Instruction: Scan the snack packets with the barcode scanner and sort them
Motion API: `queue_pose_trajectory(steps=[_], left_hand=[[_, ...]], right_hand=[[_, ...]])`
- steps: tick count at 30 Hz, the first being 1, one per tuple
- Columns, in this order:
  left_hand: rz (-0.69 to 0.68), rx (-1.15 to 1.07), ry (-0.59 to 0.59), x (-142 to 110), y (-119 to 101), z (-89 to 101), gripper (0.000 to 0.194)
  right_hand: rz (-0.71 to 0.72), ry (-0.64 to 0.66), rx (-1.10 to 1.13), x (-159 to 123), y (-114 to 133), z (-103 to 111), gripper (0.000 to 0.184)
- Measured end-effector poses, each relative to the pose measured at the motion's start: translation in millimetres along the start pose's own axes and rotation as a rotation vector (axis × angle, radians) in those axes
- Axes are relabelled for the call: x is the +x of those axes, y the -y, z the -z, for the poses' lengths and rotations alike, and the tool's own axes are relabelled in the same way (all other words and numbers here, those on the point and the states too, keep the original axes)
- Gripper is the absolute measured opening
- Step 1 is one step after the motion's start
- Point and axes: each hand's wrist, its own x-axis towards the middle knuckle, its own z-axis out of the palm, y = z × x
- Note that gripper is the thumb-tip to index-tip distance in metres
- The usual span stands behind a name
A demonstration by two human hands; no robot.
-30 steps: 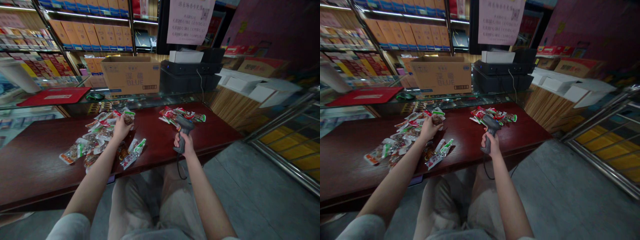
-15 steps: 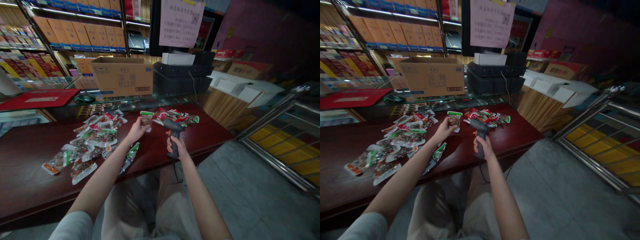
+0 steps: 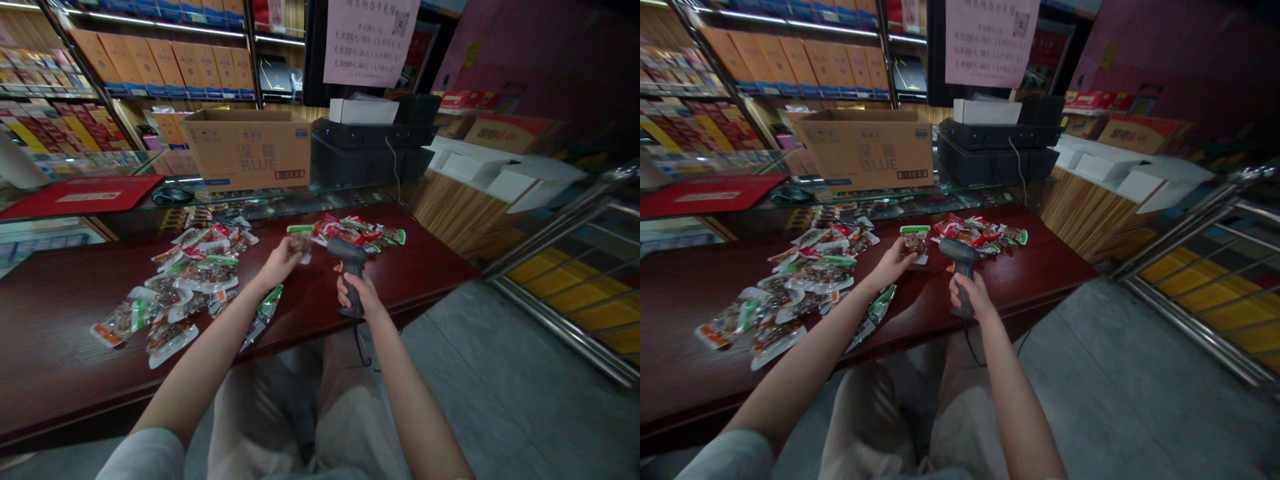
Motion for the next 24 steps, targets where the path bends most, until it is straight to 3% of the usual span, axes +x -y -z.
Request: queue_pose_trajectory(steps=[8,15,20,24], left_hand=[[-0.007,0.028,0.005,-1,-4,0.7,0.033],[-0.049,-0.045,0.005,7,1,-3.8,0.033],[-0.053,0.061,-0.006,36,-21,-11.7,0.029],[-0.028,0.061,-0.002,73,-46,-34.8,0.029]], right_hand=[[-0.005,0.02,0.014,0,2,-3,0.027],[0.071,-0.05,0.07,-2,2,-4,0.034],[0.233,-0.185,0.16,-5,5,-6,0.03],[0.279,-0.25,0.214,-6,8,-7,0.026]])
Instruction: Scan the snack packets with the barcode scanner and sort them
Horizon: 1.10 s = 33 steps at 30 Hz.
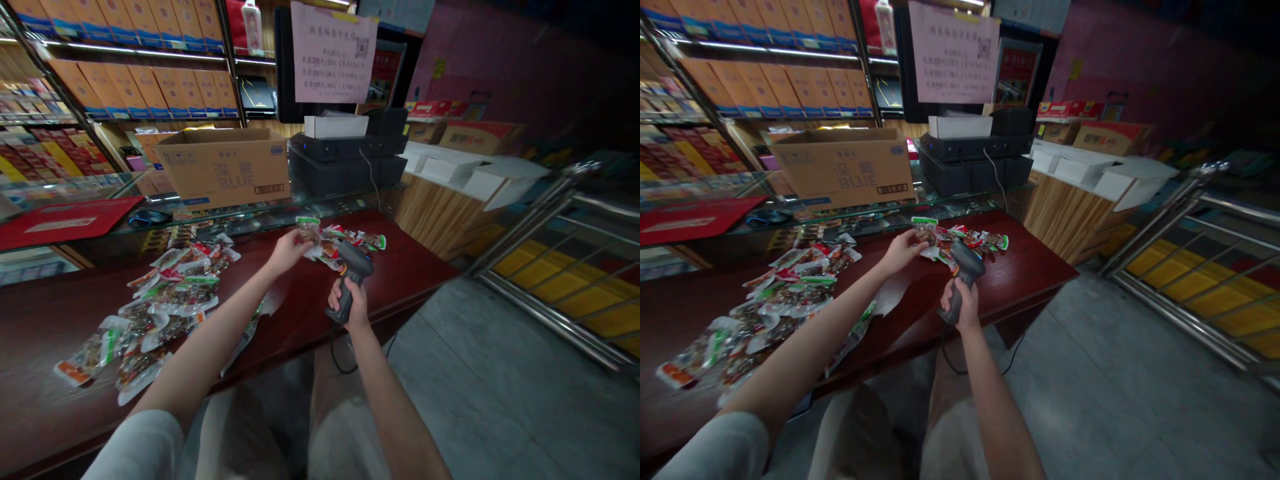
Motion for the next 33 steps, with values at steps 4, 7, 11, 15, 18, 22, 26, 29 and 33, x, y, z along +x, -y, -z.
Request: queue_pose_trajectory(steps=[4,7,11,15,18,22,26,29,33], left_hand=[[0.066,0.052,-0.002,31,-20,-31.5,0.031],[0.095,0.16,-0.003,42,-27,-52.4,0.039],[0.104,0.331,0.007,42,-29,-67.2,0.042],[0.056,0.382,0.006,32,-30,-65.7,0.038],[0.073,0.413,-0.01,23,-33,-57.2,0.036],[0.101,0.459,0.048,8,-39,-38.9,0.038],[0.066,0.467,0.159,-15,-41,-2.8,0.038],[0.049,0.47,0.329,-45,-35,41.0,0.038],[0.037,0.535,0.455,-100,-15,97.9,0.043]], right_hand=[[-0.011,-0.012,0.008,0,0,1,0.027],[-0.015,-0.016,-0.001,0,-1,1,0.03],[-0.026,-0.008,-0.005,1,-1,2,0.031],[-0.027,-0.006,-0.018,1,0,1,0.031],[-0.03,-0.013,-0.026,1,1,0,0.03],[-0.051,-0.014,-0.026,0,2,-1,0.032],[-0.057,-0.005,-0.038,1,1,0,0.034],[-0.06,-0.004,-0.039,1,0,1,0.034],[-0.062,0.006,-0.041,0,1,0,0.031]])
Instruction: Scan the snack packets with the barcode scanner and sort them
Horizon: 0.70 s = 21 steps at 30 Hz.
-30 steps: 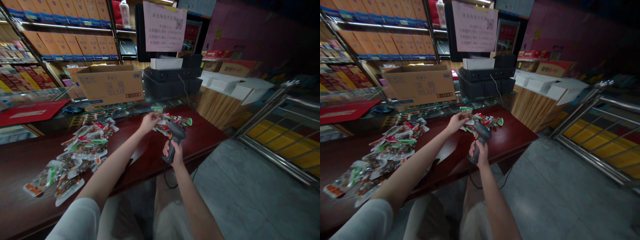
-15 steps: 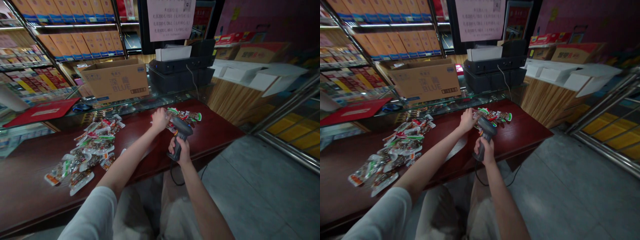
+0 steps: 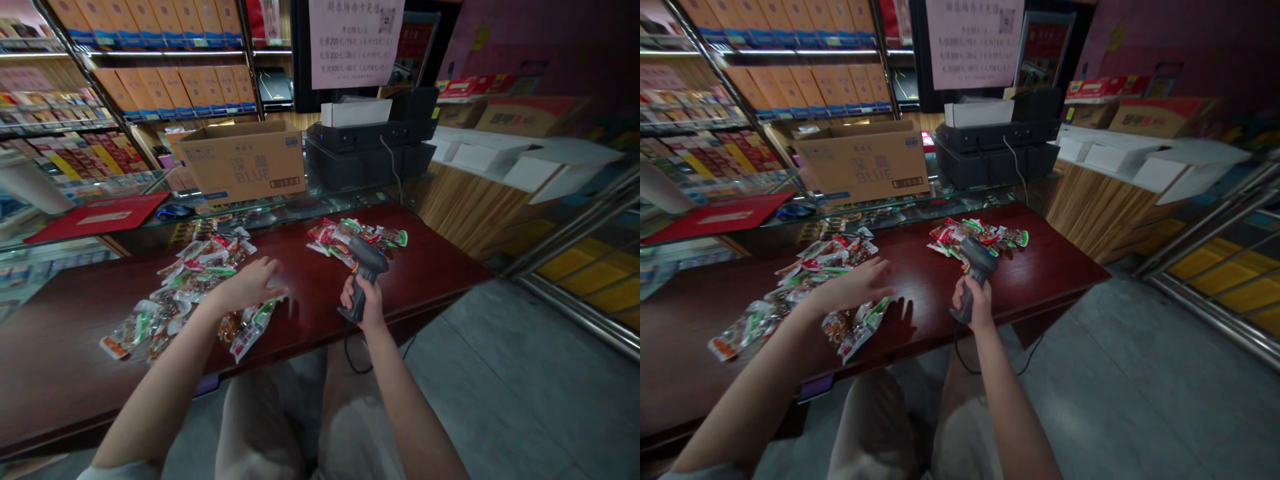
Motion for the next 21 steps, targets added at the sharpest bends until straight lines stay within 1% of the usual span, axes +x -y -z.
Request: queue_pose_trajectory(steps=[2,3,5,7,9,12,16,19,21], left_hand=[[0.059,0.064,0.01,-28,14,-4.5,0.046],[0.081,0.078,0.01,-38,18,-8.8,0.046],[0.112,0.088,0.001,-50,23,-19.2,0.044],[0.132,0.092,-0.026,-54,24,-29.2,0.039],[0.144,0.071,-0.044,-53,24,-36.3,0.033],[0.136,-0.025,-0.064,-50,28,-42.6,0.027],[0.134,-0.193,-0.183,-43,40,-52.6,0.025],[0.201,-0.435,-0.248,-30,48,-60.1,0.029],[0.276,-0.661,-0.27,-17,49,-59.9,0.039]], right_hand=[[0.0,0.013,-0.015,0,0,0,0.028],[0.0,0.019,-0.023,0,0,0,0.027],[0.006,0.028,-0.035,0,-1,1,0.025],[0.018,0.029,-0.045,1,-2,1,0.025],[0.023,0.03,-0.057,1,-2,2,0.029],[0.015,0.038,-0.061,1,-2,2,0.031],[0.018,0.033,-0.057,1,-2,1,0.027],[0.013,0.038,-0.061,1,-2,0,0.026],[0.007,0.039,-0.064,1,-2,0,0.025]])
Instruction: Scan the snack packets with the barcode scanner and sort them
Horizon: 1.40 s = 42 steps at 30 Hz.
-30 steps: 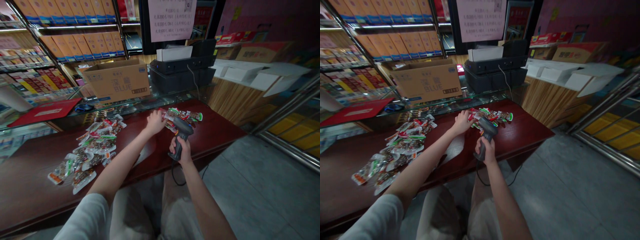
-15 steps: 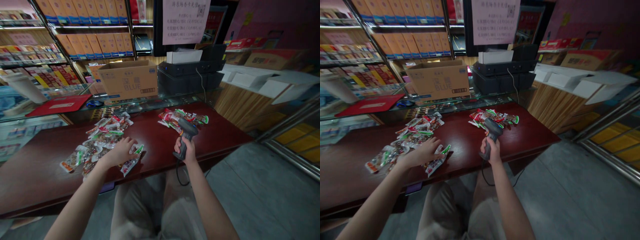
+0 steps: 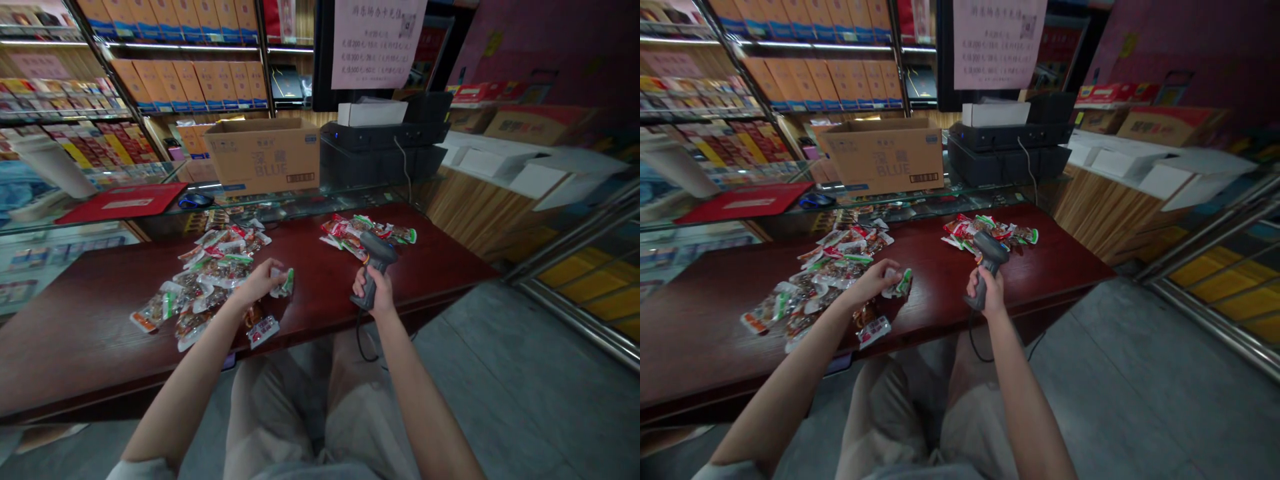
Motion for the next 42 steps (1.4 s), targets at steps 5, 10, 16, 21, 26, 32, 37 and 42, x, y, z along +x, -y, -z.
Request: queue_pose_trajectory(steps=[5,10,16,21,26,32,37,42], left_hand=[[0.021,-0.459,0.03,34,-31,-7.0,0.048],[0.007,-0.854,-0.029,64,-58,-29.0,0.046],[-0.022,-0.981,-0.104,74,-54,-49.8,0.046],[-0.065,-0.972,-0.129,68,-49,-47.0,0.046],[-0.088,-0.927,-0.076,65,-49,-47.2,0.04],[-0.055,-0.813,-0.154,73,-39,-49.4,0.041],[-0.134,-0.717,-0.266,75,-38,-44.6,0.034],[-0.145,-0.764,-0.061,70,-41,-45.2,0.046]], right_hand=[[-0.005,-0.017,-0.003,1,-1,1,0.023],[-0.033,0.019,-0.009,2,-3,3,0.03],[-0.164,0.119,-0.065,4,-5,5,0.036],[-0.168,0.136,-0.073,3,-5,7,0.034],[-0.147,0.162,-0.074,1,-6,10,0.032],[-0.152,0.182,-0.073,1,-7,11,0.031],[-0.167,0.19,-0.078,1,-5,8,0.032],[-0.176,0.188,-0.077,-1,-4,6,0.032]])
